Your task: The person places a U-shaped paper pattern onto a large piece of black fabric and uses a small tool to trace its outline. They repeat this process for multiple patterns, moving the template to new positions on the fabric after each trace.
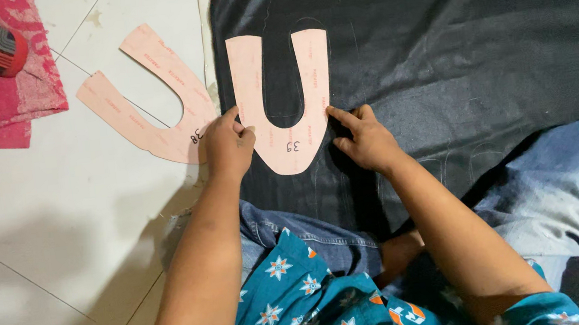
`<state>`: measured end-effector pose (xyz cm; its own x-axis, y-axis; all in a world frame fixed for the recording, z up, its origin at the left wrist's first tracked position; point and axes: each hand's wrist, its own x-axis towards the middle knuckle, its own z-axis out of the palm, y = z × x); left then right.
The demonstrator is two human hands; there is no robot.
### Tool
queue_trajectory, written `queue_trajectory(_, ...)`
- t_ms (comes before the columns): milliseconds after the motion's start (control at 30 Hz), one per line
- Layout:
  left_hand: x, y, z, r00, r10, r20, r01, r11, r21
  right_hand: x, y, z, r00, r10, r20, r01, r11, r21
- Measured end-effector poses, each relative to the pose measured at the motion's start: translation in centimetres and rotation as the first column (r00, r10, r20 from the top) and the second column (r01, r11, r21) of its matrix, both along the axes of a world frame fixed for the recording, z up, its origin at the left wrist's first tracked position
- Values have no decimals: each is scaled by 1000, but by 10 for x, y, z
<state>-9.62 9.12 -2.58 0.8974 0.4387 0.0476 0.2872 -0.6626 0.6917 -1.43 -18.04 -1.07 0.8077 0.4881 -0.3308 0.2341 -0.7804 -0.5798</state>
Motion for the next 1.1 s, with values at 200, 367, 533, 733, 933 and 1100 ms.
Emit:
queue_trajectory(200,-1,1,1,1000,0,-14,0,1000,-12,0,0,0,1000,-1,-18,0,1000,-4)
queue_trajectory(367,-2,0,0,1000,9,-16,-10,1000,-15,1,0,3,1000,10,-23,-11,1000,-15)
queue_trajectory(533,-3,0,0,999,5,-37,-7,998,-61,2,3,9,997,-8,-74,5,999,-47)
queue_trajectory(733,-2,0,-2,1000,19,-7,-20,999,-50,4,2,8,998,-2,-66,-1,999,-46)
queue_trajectory(933,-2,1,-1,999,21,-25,-22,1000,-14,8,0,3,998,-65,-19,67,992,109)
queue_trajectory(1100,-3,2,0,999,15,-33,-17,999,-44,2,-2,3,998,-52,-36,54,997,48)
